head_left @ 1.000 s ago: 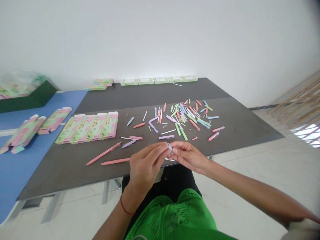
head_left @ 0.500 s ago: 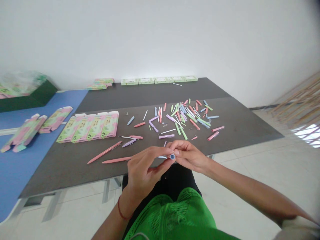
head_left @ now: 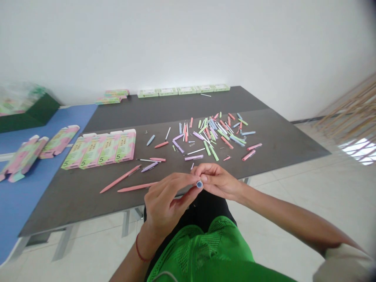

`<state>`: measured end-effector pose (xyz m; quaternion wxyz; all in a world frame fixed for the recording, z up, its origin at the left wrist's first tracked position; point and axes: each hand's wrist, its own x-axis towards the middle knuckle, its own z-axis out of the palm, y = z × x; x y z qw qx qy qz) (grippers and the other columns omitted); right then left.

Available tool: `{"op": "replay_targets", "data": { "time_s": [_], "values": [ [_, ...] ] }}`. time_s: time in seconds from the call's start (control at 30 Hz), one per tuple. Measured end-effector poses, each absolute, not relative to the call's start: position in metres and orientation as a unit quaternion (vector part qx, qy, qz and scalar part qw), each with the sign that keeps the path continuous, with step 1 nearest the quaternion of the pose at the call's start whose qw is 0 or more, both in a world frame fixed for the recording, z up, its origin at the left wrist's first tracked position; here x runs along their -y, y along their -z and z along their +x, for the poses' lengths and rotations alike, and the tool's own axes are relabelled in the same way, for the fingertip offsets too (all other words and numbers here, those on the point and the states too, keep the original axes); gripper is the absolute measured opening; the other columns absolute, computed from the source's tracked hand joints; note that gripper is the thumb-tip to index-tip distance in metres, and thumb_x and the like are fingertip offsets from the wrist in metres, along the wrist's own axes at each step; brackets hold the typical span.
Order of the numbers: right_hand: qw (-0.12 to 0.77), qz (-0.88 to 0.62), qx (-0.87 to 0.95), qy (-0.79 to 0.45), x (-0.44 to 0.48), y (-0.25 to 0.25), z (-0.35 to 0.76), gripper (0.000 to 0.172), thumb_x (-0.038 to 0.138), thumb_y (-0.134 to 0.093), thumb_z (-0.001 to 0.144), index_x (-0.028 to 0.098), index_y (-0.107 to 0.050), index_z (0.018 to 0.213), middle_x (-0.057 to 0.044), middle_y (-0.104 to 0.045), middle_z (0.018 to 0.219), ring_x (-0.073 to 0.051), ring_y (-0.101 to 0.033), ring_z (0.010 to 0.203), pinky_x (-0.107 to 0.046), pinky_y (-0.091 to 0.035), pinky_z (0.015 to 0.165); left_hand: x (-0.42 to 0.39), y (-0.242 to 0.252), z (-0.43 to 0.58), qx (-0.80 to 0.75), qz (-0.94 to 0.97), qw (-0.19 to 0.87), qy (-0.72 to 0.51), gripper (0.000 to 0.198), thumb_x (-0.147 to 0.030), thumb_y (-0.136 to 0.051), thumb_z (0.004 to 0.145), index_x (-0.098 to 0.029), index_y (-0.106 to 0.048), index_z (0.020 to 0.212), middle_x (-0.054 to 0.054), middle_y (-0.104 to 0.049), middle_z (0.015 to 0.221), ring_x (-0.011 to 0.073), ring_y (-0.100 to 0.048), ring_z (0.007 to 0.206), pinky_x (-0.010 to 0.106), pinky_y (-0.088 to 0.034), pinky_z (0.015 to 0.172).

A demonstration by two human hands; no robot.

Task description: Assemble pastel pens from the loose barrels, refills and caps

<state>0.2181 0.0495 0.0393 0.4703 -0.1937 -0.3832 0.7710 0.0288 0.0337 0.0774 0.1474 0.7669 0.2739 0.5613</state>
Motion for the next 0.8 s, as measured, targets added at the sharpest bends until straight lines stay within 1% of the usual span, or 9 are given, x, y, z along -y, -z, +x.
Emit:
{"op": "replay_targets", "data": {
  "time_s": [0.13,0.2,0.27,0.33,0.37,0.43,0.53,0.67,0.8],
  "values": [
    [0.462,-0.199,0.389,-0.772,-0.049,-0.037,0.219,0.022,0.034,-0.090,0.080,0.021,-0.080,0.094,-0.002,-0.073,0.091,-0.014,-0.066,0.086,-0.028,-0.053,0.085,-0.032,-0.076,0.029,-0.287,0.767,0.153,-0.553,0.027,-0.010,-0.082,0.085,-0.023,-0.071,0.107,0.001,-0.081,0.096,0.0146,-0.079,0.084,0.024,-0.064,0.079],
    [0.458,-0.210,0.389,-0.771,-0.049,-0.035,0.222,0.023,0.034,-0.091,0.079,0.021,-0.080,0.093,-0.002,-0.073,0.089,-0.013,-0.066,0.084,-0.028,-0.054,0.083,-0.033,-0.071,0.027,-0.292,0.761,0.197,-0.545,0.030,-0.017,-0.082,0.087,-0.023,-0.069,0.114,0.003,-0.081,0.100,0.0164,-0.078,0.088,0.027,-0.064,0.083],
    [0.469,-0.227,0.370,-0.769,-0.051,-0.031,0.228,0.022,0.032,-0.092,0.078,0.020,-0.080,0.092,-0.001,-0.073,0.088,-0.012,-0.066,0.083,-0.026,-0.054,0.083,-0.038,-0.063,0.022,-0.310,0.751,0.255,-0.524,0.036,-0.027,-0.075,0.095,-0.022,-0.062,0.129,0.007,-0.078,0.109,0.0188,-0.077,0.095,0.031,-0.063,0.088],
    [0.491,-0.255,0.335,-0.762,-0.053,-0.026,0.239,0.023,0.030,-0.093,0.077,0.020,-0.080,0.092,0.000,-0.073,0.088,-0.011,-0.066,0.084,-0.024,-0.054,0.085,-0.046,-0.050,0.016,-0.348,0.774,0.260,-0.460,0.036,-0.029,-0.059,0.105,-0.021,-0.054,0.140,0.010,-0.075,0.117,0.0214,-0.074,0.104,0.037,-0.061,0.093],
    [0.500,-0.273,0.316,-0.759,-0.055,-0.023,0.246,0.024,0.028,-0.094,0.076,0.020,-0.080,0.093,0.000,-0.074,0.089,-0.011,-0.067,0.085,-0.023,-0.055,0.086,-0.052,-0.043,0.012,-0.371,0.810,0.218,-0.399,0.033,-0.026,-0.056,0.106,-0.022,-0.057,0.138,0.010,-0.075,0.118,0.0226,-0.073,0.107,0.040,-0.059,0.096],
    [0.508,-0.314,0.278,-0.753,-0.057,-0.016,0.262,0.026,0.024,-0.094,0.075,0.020,-0.081,0.096,-0.001,-0.077,0.091,-0.011,-0.069,0.086,-0.024,-0.057,0.087,-0.062,-0.029,0.006,-0.386,0.878,0.112,-0.259,0.035,-0.018,-0.062,0.101,-0.023,-0.063,0.135,0.010,-0.073,0.126,0.0282,-0.067,0.117,0.047,-0.055,0.100],
    [0.500,-0.369,0.231,-0.749,-0.057,-0.008,0.286,0.028,0.019,-0.094,0.074,0.019,-0.081,0.099,-0.004,-0.079,0.096,-0.013,-0.072,0.086,-0.027,-0.061,0.088,-0.072,-0.013,-0.001,-0.379,0.913,0.014,-0.151,0.034,-0.009,-0.067,0.094,-0.023,-0.072,0.124,0.010,-0.072,0.128,0.0305,-0.063,0.118,0.046,-0.055,0.095],
    [0.492,-0.399,0.210,-0.745,-0.055,-0.003,0.303,0.027,0.016,-0.093,0.075,0.017,-0.081,0.099,-0.007,-0.080,0.100,-0.015,-0.074,0.088,-0.029,-0.063,0.089,-0.075,-0.013,-0.001,-0.361,0.922,0.000,-0.140,0.025,-0.004,-0.063,0.094,-0.020,-0.075,0.110,0.009,-0.075,0.116,0.0265,-0.065,0.111,0.042,-0.056,0.094],
    [0.476,-0.401,0.211,-0.753,-0.054,-0.001,0.304,0.024,0.015,-0.092,0.077,0.017,-0.081,0.099,-0.008,-0.080,0.101,-0.015,-0.074,0.089,-0.030,-0.063,0.092,-0.078,-0.019,-0.001,-0.366,0.914,0.025,-0.173,0.024,-0.005,-0.058,0.098,-0.018,-0.071,0.112,0.008,-0.076,0.108,0.0239,-0.070,0.102,0.037,-0.057,0.089]
  ]
}}
